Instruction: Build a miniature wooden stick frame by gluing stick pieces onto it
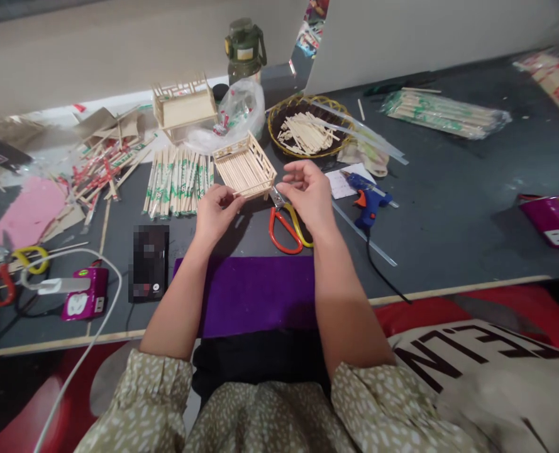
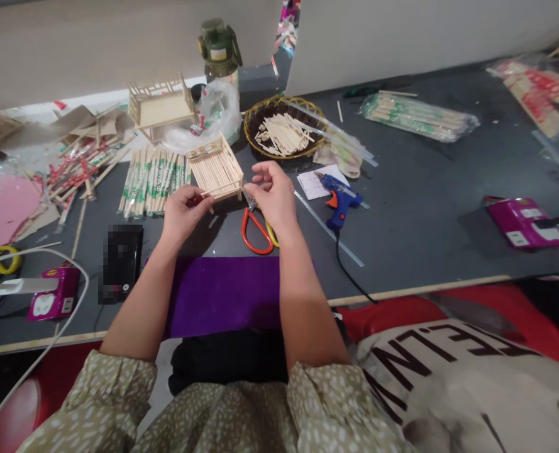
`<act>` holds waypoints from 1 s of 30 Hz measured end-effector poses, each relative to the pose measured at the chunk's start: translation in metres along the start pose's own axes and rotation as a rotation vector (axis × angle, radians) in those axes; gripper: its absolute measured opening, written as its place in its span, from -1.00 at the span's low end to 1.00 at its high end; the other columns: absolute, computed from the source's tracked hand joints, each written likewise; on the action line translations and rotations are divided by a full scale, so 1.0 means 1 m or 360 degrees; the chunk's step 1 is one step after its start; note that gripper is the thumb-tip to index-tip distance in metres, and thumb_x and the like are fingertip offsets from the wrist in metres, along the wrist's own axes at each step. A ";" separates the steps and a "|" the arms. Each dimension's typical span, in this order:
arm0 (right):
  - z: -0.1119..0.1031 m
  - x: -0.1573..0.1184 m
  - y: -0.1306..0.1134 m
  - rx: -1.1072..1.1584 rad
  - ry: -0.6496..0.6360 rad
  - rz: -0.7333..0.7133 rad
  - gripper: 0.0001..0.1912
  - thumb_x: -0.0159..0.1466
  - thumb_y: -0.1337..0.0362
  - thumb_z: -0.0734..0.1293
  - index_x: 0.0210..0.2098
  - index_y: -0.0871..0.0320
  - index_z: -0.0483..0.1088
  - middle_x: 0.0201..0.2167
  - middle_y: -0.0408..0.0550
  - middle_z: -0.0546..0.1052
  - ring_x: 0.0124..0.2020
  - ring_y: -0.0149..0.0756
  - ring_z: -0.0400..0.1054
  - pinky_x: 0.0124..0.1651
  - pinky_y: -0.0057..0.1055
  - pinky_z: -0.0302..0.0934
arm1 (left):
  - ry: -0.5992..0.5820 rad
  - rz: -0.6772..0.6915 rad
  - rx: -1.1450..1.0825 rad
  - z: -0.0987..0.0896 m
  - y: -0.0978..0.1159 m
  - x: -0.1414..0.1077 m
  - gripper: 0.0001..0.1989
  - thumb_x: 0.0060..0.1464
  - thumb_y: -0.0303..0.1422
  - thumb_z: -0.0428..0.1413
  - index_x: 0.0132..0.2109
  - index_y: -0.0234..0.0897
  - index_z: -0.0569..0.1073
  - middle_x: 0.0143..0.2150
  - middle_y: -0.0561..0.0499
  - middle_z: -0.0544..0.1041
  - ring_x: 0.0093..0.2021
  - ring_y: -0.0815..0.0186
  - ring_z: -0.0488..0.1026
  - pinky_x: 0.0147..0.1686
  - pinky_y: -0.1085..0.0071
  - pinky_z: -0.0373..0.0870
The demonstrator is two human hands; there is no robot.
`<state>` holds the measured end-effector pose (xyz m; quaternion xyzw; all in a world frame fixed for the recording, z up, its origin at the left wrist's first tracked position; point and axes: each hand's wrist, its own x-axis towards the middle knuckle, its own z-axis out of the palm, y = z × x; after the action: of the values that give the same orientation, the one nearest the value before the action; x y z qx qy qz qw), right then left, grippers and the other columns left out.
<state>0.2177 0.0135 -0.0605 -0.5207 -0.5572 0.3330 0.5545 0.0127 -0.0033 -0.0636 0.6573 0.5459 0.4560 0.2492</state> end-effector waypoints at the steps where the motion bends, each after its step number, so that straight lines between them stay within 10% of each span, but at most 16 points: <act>1: -0.005 0.006 0.001 -0.0122 -0.0073 -0.0136 -0.65 0.07 0.40 0.44 -0.14 0.07 0.47 -0.26 -0.17 0.54 -0.25 -0.35 0.46 -0.21 -0.41 0.38 | 0.0006 -0.0005 -0.0008 0.000 0.000 0.000 -0.83 0.04 -0.51 0.26 -0.45 -0.22 0.46 -0.46 0.10 0.37 -0.44 0.40 0.30 -0.35 0.40 0.26; 12: -0.009 0.033 -0.006 -0.0950 -0.0732 -0.0867 -0.79 0.18 0.39 0.41 -0.19 0.05 0.53 0.22 0.05 0.31 0.25 0.07 0.22 0.36 0.19 0.12 | -0.0021 0.0021 -0.0051 -0.001 -0.001 0.001 -0.85 0.02 -0.50 0.27 -0.44 -0.22 0.49 -0.45 0.10 0.37 -0.45 0.41 0.30 -0.39 0.40 0.23; 30: 0.004 0.037 0.003 -0.0842 -0.0701 -0.0804 -0.94 0.25 0.34 0.39 -0.34 0.10 0.53 0.22 0.06 0.32 0.31 0.13 0.17 0.37 0.28 0.16 | -0.0067 -0.0003 -0.0085 -0.002 -0.001 0.001 -0.81 -0.04 -0.62 0.26 -0.41 -0.23 0.49 -0.40 0.09 0.39 -0.42 0.42 0.34 -0.37 0.41 0.29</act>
<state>0.2206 0.0501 -0.0540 -0.4086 -0.8386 0.1355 0.3337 0.0107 -0.0023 -0.0638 0.6593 0.5287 0.4563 0.2785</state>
